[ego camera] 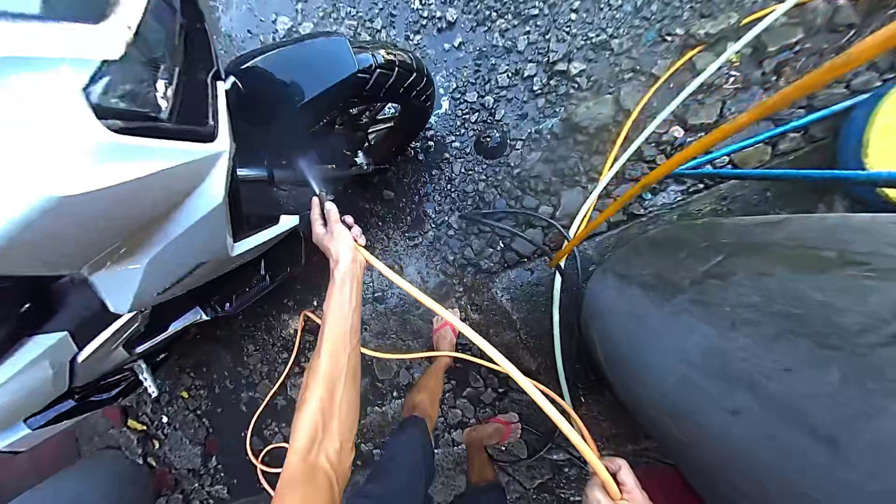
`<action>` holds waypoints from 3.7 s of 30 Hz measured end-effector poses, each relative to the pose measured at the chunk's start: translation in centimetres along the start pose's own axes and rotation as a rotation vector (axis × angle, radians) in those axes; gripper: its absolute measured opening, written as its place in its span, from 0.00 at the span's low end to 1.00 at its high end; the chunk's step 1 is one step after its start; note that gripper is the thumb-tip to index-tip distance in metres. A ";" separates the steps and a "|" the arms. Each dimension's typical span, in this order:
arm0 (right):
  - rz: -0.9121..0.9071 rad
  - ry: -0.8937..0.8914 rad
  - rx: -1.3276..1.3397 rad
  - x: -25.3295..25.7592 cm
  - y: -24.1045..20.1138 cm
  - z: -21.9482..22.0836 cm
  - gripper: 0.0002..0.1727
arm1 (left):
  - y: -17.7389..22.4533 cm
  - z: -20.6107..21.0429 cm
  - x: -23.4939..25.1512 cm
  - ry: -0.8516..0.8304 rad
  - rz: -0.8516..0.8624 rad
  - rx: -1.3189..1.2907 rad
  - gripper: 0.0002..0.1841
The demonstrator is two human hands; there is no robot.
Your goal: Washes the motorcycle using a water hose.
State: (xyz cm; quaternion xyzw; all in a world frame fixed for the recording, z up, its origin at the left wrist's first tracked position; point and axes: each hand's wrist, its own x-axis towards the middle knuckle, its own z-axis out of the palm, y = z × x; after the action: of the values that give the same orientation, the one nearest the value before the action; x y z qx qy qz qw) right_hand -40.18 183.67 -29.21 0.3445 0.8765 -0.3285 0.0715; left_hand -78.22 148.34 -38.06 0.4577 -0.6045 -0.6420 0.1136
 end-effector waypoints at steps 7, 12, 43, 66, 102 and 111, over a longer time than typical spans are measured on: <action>0.004 -0.009 -0.069 7.5 6.5 4.5 0.05 | -8.5 9.0 1.3 -0.082 0.198 0.022 0.28; -0.022 -0.037 -0.059 9.2 7.9 9.1 0.06 | -11.9 14.3 3.3 -0.042 0.401 -0.058 0.27; -0.327 -0.164 -0.067 13.8 6.9 16.2 0.06 | -14.9 -2.9 12.8 0.173 0.220 -0.028 0.25; -1.148 -0.312 -0.050 26.9 -0.7 42.0 0.13 | -19.2 -3.2 31.1 0.167 0.843 0.086 0.27; -1.513 -0.336 0.059 27.1 -5.5 45.0 0.12 | -16.4 -2.2 35.5 -0.062 1.230 -0.158 0.18; -1.530 -0.328 0.111 27.2 -5.3 44.7 0.12 | -16.4 -1.1 34.6 -0.019 1.140 -0.211 0.22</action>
State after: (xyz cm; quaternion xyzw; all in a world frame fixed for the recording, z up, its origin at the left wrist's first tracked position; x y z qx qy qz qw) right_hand -68.61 167.98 -70.53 -0.4049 0.8309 -0.3764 -0.0633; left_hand -89.94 127.42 -67.88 0.0402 -0.6892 -0.5402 0.4813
